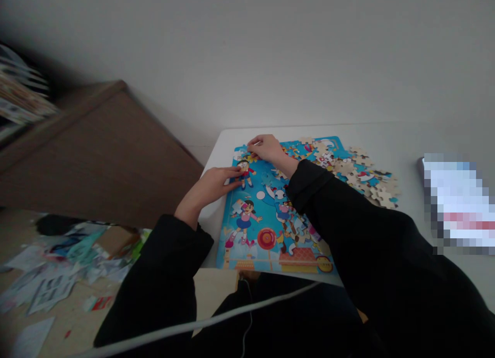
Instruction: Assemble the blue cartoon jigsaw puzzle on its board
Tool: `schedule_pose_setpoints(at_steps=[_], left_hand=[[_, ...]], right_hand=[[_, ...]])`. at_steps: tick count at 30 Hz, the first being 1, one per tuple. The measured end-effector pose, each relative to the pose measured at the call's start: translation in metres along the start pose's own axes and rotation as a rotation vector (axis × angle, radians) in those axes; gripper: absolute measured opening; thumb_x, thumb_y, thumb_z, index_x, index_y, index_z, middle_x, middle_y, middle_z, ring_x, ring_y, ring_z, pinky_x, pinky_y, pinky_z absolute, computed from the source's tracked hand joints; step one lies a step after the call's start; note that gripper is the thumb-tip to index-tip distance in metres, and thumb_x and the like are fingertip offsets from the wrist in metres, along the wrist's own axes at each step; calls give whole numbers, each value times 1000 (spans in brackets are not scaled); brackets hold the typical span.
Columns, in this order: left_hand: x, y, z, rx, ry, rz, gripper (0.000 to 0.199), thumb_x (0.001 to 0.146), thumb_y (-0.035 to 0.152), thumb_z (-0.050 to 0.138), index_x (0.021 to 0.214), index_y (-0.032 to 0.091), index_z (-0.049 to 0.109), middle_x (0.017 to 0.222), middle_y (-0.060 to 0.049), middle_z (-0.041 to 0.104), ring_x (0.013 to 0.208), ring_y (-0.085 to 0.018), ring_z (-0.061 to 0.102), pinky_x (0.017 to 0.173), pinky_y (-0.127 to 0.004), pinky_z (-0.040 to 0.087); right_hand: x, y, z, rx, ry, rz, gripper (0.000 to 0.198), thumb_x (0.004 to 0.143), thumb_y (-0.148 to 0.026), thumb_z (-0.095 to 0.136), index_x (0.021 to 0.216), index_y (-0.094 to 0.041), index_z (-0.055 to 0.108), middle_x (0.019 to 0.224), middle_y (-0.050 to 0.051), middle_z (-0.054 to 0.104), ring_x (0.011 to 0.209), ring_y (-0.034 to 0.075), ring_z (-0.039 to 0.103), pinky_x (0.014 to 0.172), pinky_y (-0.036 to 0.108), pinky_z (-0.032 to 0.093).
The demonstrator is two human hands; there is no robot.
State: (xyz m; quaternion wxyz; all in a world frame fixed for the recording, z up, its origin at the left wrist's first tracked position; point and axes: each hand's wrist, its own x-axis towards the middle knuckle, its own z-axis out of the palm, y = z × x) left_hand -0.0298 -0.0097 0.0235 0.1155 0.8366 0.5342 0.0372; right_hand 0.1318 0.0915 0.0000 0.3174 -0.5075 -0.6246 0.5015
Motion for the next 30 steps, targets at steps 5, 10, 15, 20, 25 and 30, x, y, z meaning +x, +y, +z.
schedule_pose_setpoints(at_steps=[5, 10, 15, 20, 25, 30], left_hand=[[-1, 3, 0, 37, 18, -21, 27, 89, 25, 57, 114, 20, 66, 116, -9, 68, 109, -26, 63, 95, -40, 48], [-1, 4, 1, 65, 9, -13, 25, 89, 24, 57, 111, 17, 67, 115, -10, 69, 108, -26, 64, 94, -39, 48], [0, 3, 1, 58, 13, 2, 23, 89, 24, 58, 109, 17, 67, 113, -10, 69, 107, -25, 64, 93, -38, 49], [0, 1, 3, 58, 29, 15, 22, 88, 24, 58, 107, 19, 68, 111, -8, 70, 104, -24, 65, 90, -37, 50], [0, 1, 3, 57, 32, 15, 23, 88, 24, 58, 109, 18, 67, 113, -8, 70, 105, -25, 65, 91, -37, 50], [0, 1, 3, 73, 29, 16, 22, 89, 25, 57, 108, 19, 68, 112, -8, 70, 104, -24, 65, 90, -37, 50]], right_hand=[[1, 3, 2, 86, 32, 23, 6, 77, -14, 65, 83, -13, 66, 75, 6, 69, 63, 11, 64, 57, 22, 51], [0, 3, 3, 78, -2, 16, 6, 76, -15, 68, 81, -13, 66, 74, 7, 70, 63, 12, 65, 54, 21, 50], [-1, 5, 4, 56, -52, -41, 7, 73, -11, 70, 76, -14, 65, 64, 5, 68, 61, 12, 65, 60, 23, 52], [-2, 5, 4, 70, -63, -28, 6, 74, -10, 69, 75, -14, 64, 63, 4, 67, 60, 12, 64, 63, 25, 53], [-2, 4, 4, 89, -71, -11, 9, 73, -8, 69, 74, -14, 63, 59, 2, 64, 57, 11, 63, 61, 23, 53], [-2, 3, 5, 93, -69, -1, 9, 72, -8, 69, 74, -14, 63, 60, 2, 65, 57, 11, 63, 60, 23, 52]])
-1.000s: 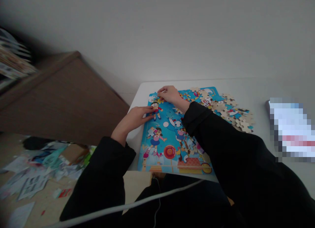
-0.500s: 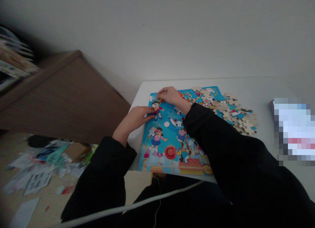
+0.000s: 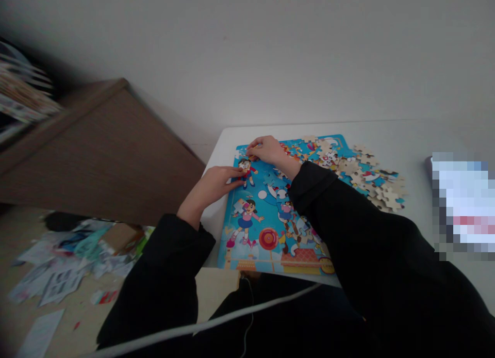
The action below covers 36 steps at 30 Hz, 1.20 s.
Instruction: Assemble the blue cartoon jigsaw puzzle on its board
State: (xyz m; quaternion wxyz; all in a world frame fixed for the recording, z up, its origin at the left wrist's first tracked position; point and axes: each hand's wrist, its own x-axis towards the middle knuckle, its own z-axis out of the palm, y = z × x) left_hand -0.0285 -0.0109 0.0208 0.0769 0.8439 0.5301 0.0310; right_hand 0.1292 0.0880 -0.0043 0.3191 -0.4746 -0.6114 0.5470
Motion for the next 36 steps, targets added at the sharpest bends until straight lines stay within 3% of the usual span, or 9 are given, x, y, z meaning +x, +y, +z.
schedule_pose_setpoints(at_steps=[12, 16, 20, 27, 32, 36], left_hand=[[0, 0, -1, -62, 40, -9, 23, 87, 25, 61, 108, 20, 68, 114, -8, 69, 108, -24, 64, 94, -39, 49], [-1, 0, -3, -73, 43, -17, 24, 86, 24, 61, 109, 18, 68, 114, -9, 69, 109, -24, 63, 95, -37, 48], [-1, -2, -4, -63, 48, 0, 19, 87, 25, 58, 101, 18, 69, 110, -9, 69, 102, -22, 64, 89, -35, 49], [-3, -3, -4, -76, 93, 14, 19, 87, 28, 58, 100, 19, 68, 106, -8, 69, 100, -22, 63, 88, -36, 48], [-2, -5, -2, -48, 92, -8, 21, 87, 27, 59, 104, 17, 67, 108, -9, 69, 101, -23, 62, 90, -36, 47], [-1, -8, 0, -32, 104, -1, 20, 88, 25, 57, 103, 18, 68, 107, -8, 69, 99, -22, 63, 89, -36, 48]], right_hand=[[-11, -16, -9, -148, -6, -63, 7, 72, -17, 68, 77, -13, 66, 69, 6, 68, 64, 13, 63, 55, 23, 48], [-35, -31, -18, -218, -126, -133, 10, 73, -21, 64, 79, -13, 68, 76, 7, 70, 63, 11, 59, 51, 22, 43], [-63, -30, -19, -317, -272, -190, 11, 73, -23, 63, 80, -16, 68, 72, 3, 68, 59, 10, 57, 50, 22, 43], [-86, -11, -23, -375, -274, -139, 34, 77, -24, 59, 110, -20, 66, 77, 2, 69, 51, 10, 57, 48, 23, 44], [-83, -4, -34, -450, -274, -157, 27, 77, -27, 60, 99, -18, 71, 72, 3, 70, 56, 12, 60, 55, 25, 47], [-82, -9, -29, -433, -286, -155, 23, 75, -26, 62, 95, -17, 71, 72, 2, 70, 56, 12, 61, 54, 24, 47]])
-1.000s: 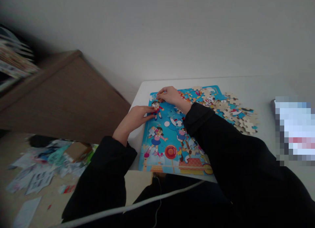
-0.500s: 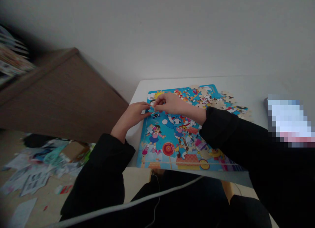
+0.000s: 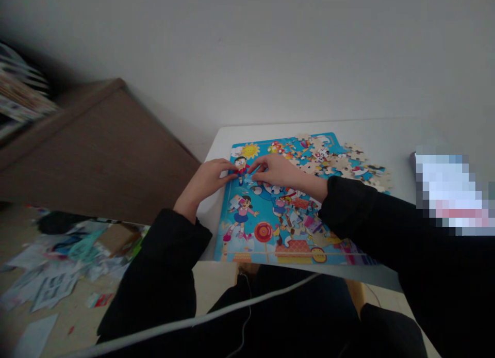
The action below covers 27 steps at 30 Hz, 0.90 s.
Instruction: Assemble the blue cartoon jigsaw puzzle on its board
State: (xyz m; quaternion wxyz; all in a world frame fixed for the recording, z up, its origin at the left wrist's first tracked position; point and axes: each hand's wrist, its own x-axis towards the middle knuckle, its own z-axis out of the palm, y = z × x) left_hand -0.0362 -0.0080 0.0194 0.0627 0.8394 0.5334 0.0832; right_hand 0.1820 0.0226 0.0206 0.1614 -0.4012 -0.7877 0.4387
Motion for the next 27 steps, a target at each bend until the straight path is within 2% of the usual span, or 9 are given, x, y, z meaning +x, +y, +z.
schedule_pose_setpoints(at_steps=[4, 9, 13, 17, 22, 27], left_hand=[[1, -1, 0, 11, 6, 1, 18, 87, 20, 56, 99, 17, 69, 105, -8, 70, 99, -22, 63, 89, -36, 48], [1, 0, -1, 1, 27, 5, 17, 86, 16, 56, 96, 19, 70, 104, -7, 70, 99, -22, 64, 90, -37, 49], [1, 1, 1, -39, 48, 52, 16, 87, 20, 56, 97, 19, 69, 105, -7, 71, 102, -21, 63, 92, -38, 48], [2, 3, 2, -87, 80, 96, 15, 88, 22, 58, 98, 22, 69, 106, -5, 71, 104, -20, 62, 92, -39, 48], [1, 9, 3, -142, 84, 171, 18, 86, 28, 62, 102, 23, 68, 112, -4, 68, 107, -19, 60, 95, -39, 46], [0, 14, 6, -168, 50, 249, 40, 76, 40, 73, 111, 23, 66, 122, -8, 62, 118, -23, 53, 104, -44, 40]], right_hand=[[10, -5, 11, 83, -9, 25, 21, 74, -26, 62, 91, -16, 70, 72, 3, 71, 54, 12, 61, 48, 23, 44], [18, 0, 18, 56, 3, -30, 12, 71, -24, 65, 80, -17, 70, 69, 2, 71, 60, 13, 65, 57, 24, 48], [8, 5, 16, 1, 21, -22, 11, 69, -24, 67, 77, -17, 70, 66, 2, 70, 62, 14, 65, 59, 24, 47], [-11, 4, 15, -125, -37, -16, 9, 70, -25, 67, 75, -18, 72, 65, 2, 70, 62, 14, 64, 58, 24, 46], [-32, 0, -2, -277, -70, -90, 16, 76, -31, 63, 81, -21, 74, 68, 2, 70, 62, 15, 63, 58, 25, 43], [-53, -3, -28, -567, -121, -122, 18, 76, -41, 65, 79, -25, 73, 67, 2, 69, 59, 16, 60, 56, 29, 37]])
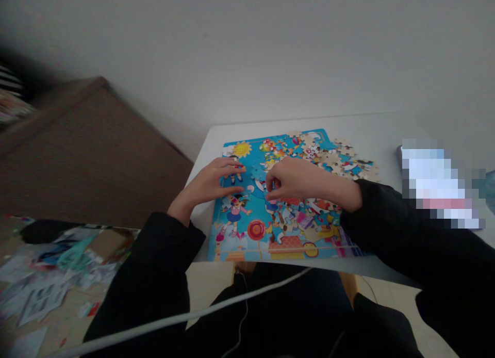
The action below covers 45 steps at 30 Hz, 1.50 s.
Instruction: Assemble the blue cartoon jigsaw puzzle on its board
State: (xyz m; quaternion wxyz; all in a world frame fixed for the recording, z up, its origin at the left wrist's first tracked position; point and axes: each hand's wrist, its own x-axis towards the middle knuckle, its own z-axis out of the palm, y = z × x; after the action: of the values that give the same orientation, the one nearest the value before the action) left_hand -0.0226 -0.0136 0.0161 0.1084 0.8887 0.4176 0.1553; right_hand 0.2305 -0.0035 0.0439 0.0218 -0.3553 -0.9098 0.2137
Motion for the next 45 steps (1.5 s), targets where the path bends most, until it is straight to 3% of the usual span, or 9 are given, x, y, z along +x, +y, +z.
schedule_pose_setpoints(at_steps=[4, 12, 15, 20, 23, 27, 32, 39, 45], left_hand=[[1, 2, -3, -3, -26, -10, 51, 68, 45, 78, 114, 27, 64, 126, -7, 59, 123, -26, 49, 107, -47, 35], [-4, 9, -17, -127, -256, 20, 29, 73, 38, 76, 99, 27, 72, 95, -2, 68, 94, -18, 60, 88, -32, 46], [-4, 8, -14, -154, -302, 13, 28, 74, 38, 74, 100, 26, 72, 93, -2, 69, 88, -17, 62, 83, -30, 46], [0, 10, -7, -162, -278, -8, 20, 77, 34, 70, 94, 23, 71, 88, -2, 70, 81, -15, 63, 75, -27, 47], [1, 15, -4, -154, -274, -15, 17, 79, 30, 69, 93, 22, 71, 86, -1, 70, 76, -13, 62, 71, -26, 46], [2, 17, -3, -158, -276, 12, 14, 81, 26, 67, 92, 21, 71, 82, -1, 69, 73, -12, 61, 67, -24, 44], [2, 16, -3, -160, -253, 64, 15, 84, 20, 61, 95, 19, 72, 84, -2, 68, 74, -11, 60, 68, -23, 44], [2, 13, 0, -138, -202, 64, 10, 82, 19, 64, 88, 19, 72, 89, -3, 68, 83, -13, 62, 77, -27, 45], [2, 12, -3, -165, -205, 49, 8, 81, 21, 64, 79, 19, 71, 87, -2, 68, 81, -13, 62, 78, -26, 46]], right_hand=[[-13, -6, 3, -211, -18, 17, 33, 71, -55, 68, 86, -26, 70, 79, 6, 70, 70, 22, 62, 54, 31, 33], [-15, -16, 19, -207, -9, 107, 32, 73, -49, 68, 92, -24, 63, 84, 7, 70, 72, 24, 63, 51, 30, 30], [-13, -11, 19, -68, -33, 118, 28, 74, -42, 69, 94, -24, 63, 80, 5, 70, 70, 21, 64, 53, 29, 35], [-7, -7, 19, 386, -70, 31, 15, 78, -36, 66, 85, -22, 66, 72, 1, 70, 67, 14, 65, 60, 24, 45], [-1, -14, 25, 502, -47, 15, 16, 78, -35, 67, 86, -21, 68, 72, 0, 70, 68, 14, 66, 62, 23, 46], [6, -24, 34, 314, 17, 7, 17, 77, -31, 68, 91, -21, 70, 73, 0, 69, 68, 14, 64, 63, 23, 43], [1, -28, 32, 43, 67, -68, 28, 80, -43, 65, 94, -20, 70, 90, 5, 70, 82, 20, 63, 68, 28, 41], [-3, -36, 31, -8, -30, -63, 27, 79, -42, 66, 97, -23, 71, 98, 5, 68, 83, 20, 62, 63, 28, 39], [-5, -35, 28, -64, 37, -136, 33, 83, -49, 60, 98, -21, 70, 96, 6, 69, 84, 19, 63, 63, 27, 39]])
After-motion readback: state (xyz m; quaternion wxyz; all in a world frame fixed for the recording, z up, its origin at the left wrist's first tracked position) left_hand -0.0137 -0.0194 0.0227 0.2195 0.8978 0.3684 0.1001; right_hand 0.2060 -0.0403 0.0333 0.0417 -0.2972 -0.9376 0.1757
